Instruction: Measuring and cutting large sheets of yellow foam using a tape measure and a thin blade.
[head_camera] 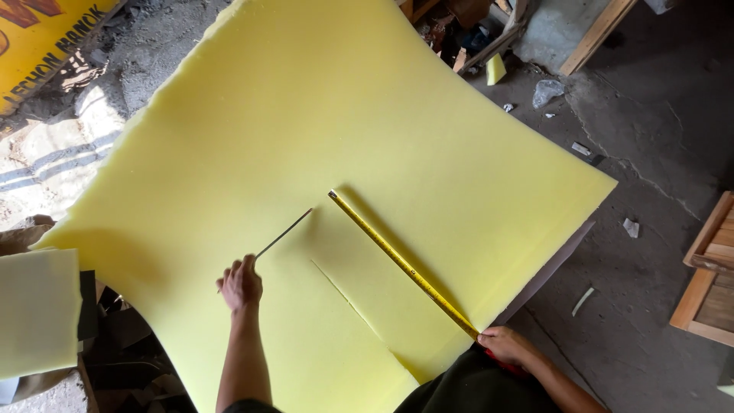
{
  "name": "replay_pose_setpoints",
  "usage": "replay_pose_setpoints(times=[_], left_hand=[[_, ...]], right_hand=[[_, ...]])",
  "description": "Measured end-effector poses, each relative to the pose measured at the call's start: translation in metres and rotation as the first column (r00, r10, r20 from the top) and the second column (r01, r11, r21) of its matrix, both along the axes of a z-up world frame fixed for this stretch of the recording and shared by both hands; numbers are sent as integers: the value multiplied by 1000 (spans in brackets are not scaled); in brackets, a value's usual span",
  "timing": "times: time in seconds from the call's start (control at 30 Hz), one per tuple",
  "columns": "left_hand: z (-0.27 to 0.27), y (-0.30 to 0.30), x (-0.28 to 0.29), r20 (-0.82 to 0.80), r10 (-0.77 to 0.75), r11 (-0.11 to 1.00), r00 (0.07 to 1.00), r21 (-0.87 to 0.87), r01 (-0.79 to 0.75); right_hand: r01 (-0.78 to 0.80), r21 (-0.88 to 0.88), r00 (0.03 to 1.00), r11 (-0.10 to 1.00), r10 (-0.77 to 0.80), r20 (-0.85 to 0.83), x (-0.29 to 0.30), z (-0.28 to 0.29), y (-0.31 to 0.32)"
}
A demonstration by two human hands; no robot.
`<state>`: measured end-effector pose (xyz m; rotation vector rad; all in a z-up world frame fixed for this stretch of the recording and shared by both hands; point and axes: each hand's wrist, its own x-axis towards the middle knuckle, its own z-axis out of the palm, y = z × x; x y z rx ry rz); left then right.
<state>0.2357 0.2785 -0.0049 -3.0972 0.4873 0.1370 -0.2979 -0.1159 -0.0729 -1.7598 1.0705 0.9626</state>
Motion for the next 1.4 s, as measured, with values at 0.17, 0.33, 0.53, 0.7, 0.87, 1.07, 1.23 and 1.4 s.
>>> replay_pose_setpoints(times=[0.17,0.33,0.53,0.7,0.87,1.07,1.23,1.4], left_hand=[[-13,53,-102,146,181,945,973,-301,-131],[-24,56,-242,261,209,831,942,-556,-31],[-53,12,-335,376,299,715,877,-697,55],[-42,-39,-368,385,290,724,876,-687,62],[-21,-92,-384,359,262,754,896,-655,42],[-7,-149,-378,267,276,783,923,-620,-55],[1,-199,-347,231,135,791,963,-610,36],[9,-258,-307,234,105,814,967,-578,51]], right_hand=[[26,43,996,999,-30,88,-3,21,-10],[262,73,936,962,-272,224,-8,50,-54],[297,-60,900,953,-258,352,-8,73,-179],[119,-167,984,979,-95,148,22,127,-254],[81,-166,993,983,-66,94,24,110,-298],[227,-48,966,973,-218,139,14,62,-336],[168,-10,984,986,-167,59,25,67,-348],[53,-120,991,991,-37,131,12,39,-354]])
